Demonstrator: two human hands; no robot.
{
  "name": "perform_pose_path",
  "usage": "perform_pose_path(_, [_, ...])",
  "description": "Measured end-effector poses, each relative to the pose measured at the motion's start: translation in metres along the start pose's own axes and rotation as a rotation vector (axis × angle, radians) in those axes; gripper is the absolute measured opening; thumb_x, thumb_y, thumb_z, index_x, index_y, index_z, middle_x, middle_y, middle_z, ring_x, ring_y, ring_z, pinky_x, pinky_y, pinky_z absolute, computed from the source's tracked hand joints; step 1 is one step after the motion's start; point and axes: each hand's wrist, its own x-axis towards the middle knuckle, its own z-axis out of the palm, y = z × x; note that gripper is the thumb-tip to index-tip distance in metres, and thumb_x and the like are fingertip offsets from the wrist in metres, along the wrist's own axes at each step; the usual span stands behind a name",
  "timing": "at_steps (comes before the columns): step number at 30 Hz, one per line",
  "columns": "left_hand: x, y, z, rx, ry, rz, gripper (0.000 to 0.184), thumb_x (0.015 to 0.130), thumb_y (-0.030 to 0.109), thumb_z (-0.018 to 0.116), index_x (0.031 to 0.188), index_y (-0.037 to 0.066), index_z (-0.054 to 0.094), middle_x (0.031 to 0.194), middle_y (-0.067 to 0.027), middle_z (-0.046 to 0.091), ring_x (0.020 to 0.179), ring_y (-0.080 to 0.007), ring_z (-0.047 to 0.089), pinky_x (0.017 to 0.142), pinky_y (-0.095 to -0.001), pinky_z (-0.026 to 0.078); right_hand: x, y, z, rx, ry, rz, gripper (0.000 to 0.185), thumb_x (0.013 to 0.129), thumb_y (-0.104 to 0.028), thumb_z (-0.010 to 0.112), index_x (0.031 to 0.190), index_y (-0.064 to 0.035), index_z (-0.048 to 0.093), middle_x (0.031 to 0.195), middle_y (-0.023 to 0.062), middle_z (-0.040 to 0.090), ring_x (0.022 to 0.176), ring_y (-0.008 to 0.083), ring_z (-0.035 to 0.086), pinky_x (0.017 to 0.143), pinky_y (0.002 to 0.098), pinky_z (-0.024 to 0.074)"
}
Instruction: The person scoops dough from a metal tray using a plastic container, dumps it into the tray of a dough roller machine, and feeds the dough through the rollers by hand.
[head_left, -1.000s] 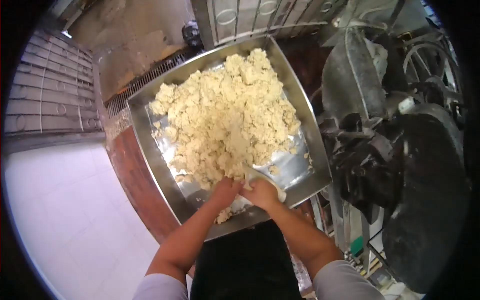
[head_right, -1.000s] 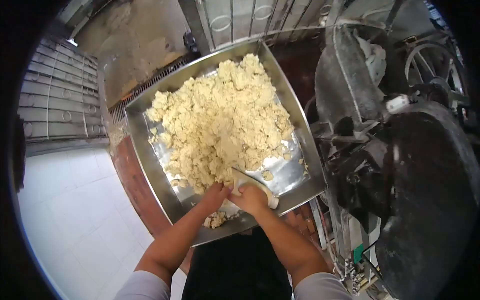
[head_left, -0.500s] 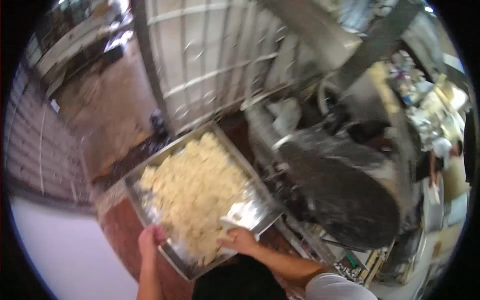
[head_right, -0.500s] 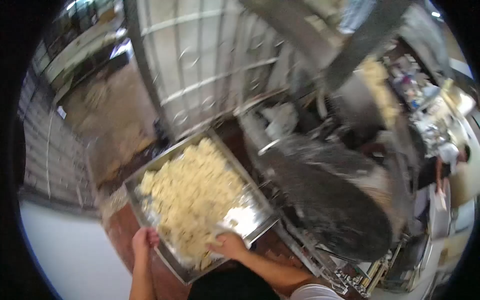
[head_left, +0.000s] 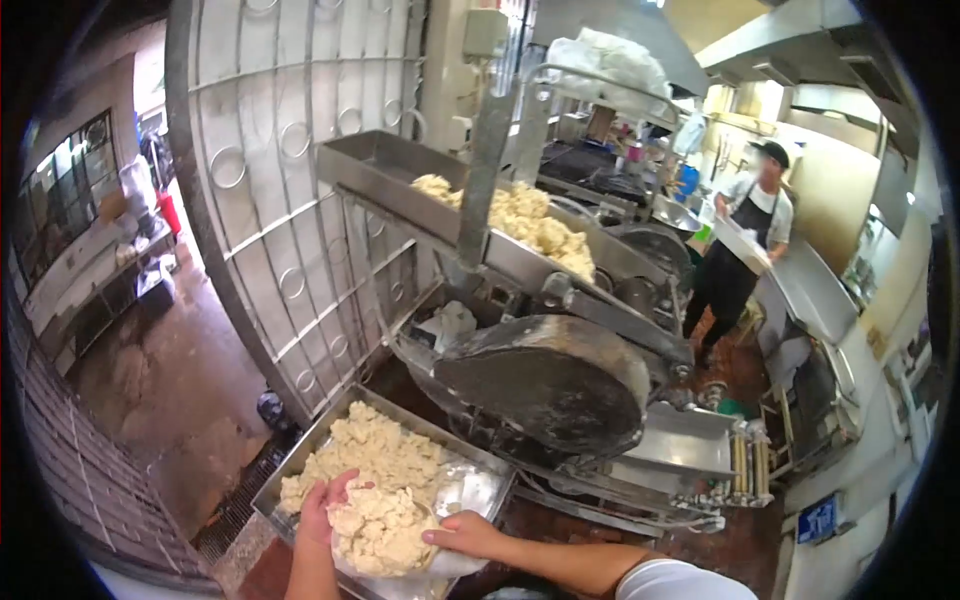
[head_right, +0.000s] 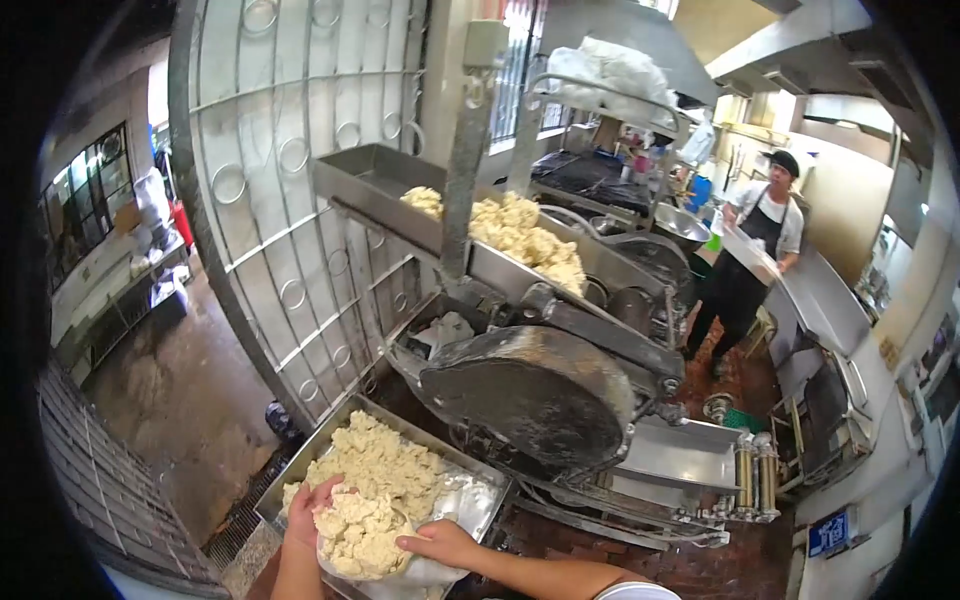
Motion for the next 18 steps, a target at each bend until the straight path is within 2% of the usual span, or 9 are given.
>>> perform_pose_path(1, [0.003, 0.003, 0.003, 0.016, 0.02, -0.024, 0.064, 0.092, 0.05, 0.042, 0.126, -0.003, 0.053, 0.122, -0.0264, 0.057, 0.113, -0.0334, 0.056, 0.1, -0.0466, 0.042, -0.005, -0.001, -0.001, -0.001, 0.007, 0.005, 0.061, 0.085, -0.056, 0.063, 0.06, -0.0006, 0.057, 0.052, -0.0011, 0.047, 0.053, 0.0093, 0.042, 0.05, 0.0285, 0.0378])
perform_pose_path(4, [0.009, 0.014, 0.028, 0.403, 0.035, 0.039, 0.056, 0.089, 0.043, 0.05, 0.114, -0.005, 0.061, 0.112, -0.0245, 0.063, 0.107, -0.0328, 0.06, 0.096, -0.0427, 0.046, -0.019, -0.009, -0.008, 0.104, 0.011, 0.088, 0.052, 0.086, -0.053, 0.064, 0.064, -0.0057, 0.062, 0.054, -0.0031, 0.048, 0.05, 0.0067, 0.043, 0.046, 0.0244, 0.0354])
perform_pose_path(5, [0.011, 0.02, 0.038, 0.412, -0.042, 0.012, 0.049, 0.089, 0.034, 0.05, 0.106, -0.01, 0.063, 0.109, -0.024, 0.065, 0.104, -0.0307, 0.062, 0.094, -0.0401, 0.048, -0.023, -0.009, -0.011, 0.138, 0.019, 0.102, 0.052, 0.086, -0.053, 0.063, 0.064, -0.0062, 0.062, 0.054, -0.0031, 0.049, 0.049, 0.0068, 0.043, 0.046, 0.0239, 0.0354])
perform_pose_path(9, [0.008, 0.029, 0.102, 0.617, -0.069, -0.002, 0.048, 0.092, 0.03, 0.047, 0.102, -0.014, 0.063, 0.109, -0.0226, 0.065, 0.102, -0.0284, 0.062, 0.094, -0.0382, 0.047, -0.038, -0.021, -0.024, 0.249, 0.06, 0.11, 0.052, 0.086, -0.053, 0.063, 0.064, -0.0061, 0.062, 0.055, -0.0025, 0.05, 0.048, 0.007, 0.045, 0.045, 0.0227, 0.0359])
perform_pose_path(12, [0.015, 0.03, 0.111, 0.891, -0.104, 0.11, 0.049, 0.093, 0.033, 0.046, 0.101, -0.012, 0.064, 0.108, -0.0214, 0.065, 0.103, -0.0275, 0.062, 0.096, -0.0372, 0.045, -0.047, -0.03, -0.028, 0.279, 0.091, 0.046, 0.057, 0.085, -0.057, 0.062, 0.059, -0.0057, 0.059, 0.051, -0.0005, 0.05, 0.045, 0.009, 0.047, 0.043, 0.0235, 0.0375])
perform_pose_path(13, [0.013, 0.031, 0.117, 0.892, -0.1, 0.114, 0.047, 0.094, 0.033, 0.047, 0.103, -0.01, 0.064, 0.107, -0.019, 0.066, 0.104, -0.0254, 0.061, 0.097, -0.0355, 0.042, -0.053, -0.035, -0.034, 0.265, 0.09, 0.029, 0.057, 0.085, -0.056, 0.061, 0.059, -0.0056, 0.059, 0.051, -0.0005, 0.05, 0.045, 0.0091, 0.047, 0.043, 0.0234, 0.0377])
perform_pose_path(16, [0.006, 0.043, 0.155, 1.049, -0.112, 0.109, 0.034, 0.093, 0.024, 0.05, 0.106, -0.004, 0.065, 0.109, -0.0145, 0.066, 0.108, -0.0222, 0.058, 0.098, -0.0327, 0.04, -0.06, -0.045, -0.044, 0.259, 0.106, 0.013, 0.056, 0.086, -0.054, 0.061, 0.058, -0.0056, 0.058, 0.051, -0.0008, 0.049, 0.045, 0.0088, 0.046, 0.043, 0.0239, 0.0367])
perform_pose_path(18, [0.009, 0.048, 0.162, 1.027, -0.105, 0.084, 0.035, 0.092, 0.021, 0.054, 0.117, -0.003, 0.059, 0.118, -0.0144, 0.061, 0.113, -0.0213, 0.054, 0.1, -0.0325, 0.039, -0.065, -0.052, -0.049, 0.246, 0.116, -0.008, 0.056, 0.087, -0.053, 0.061, 0.058, -0.0059, 0.057, 0.05, -0.0012, 0.048, 0.045, 0.0084, 0.044, 0.043, 0.0245, 0.0352])
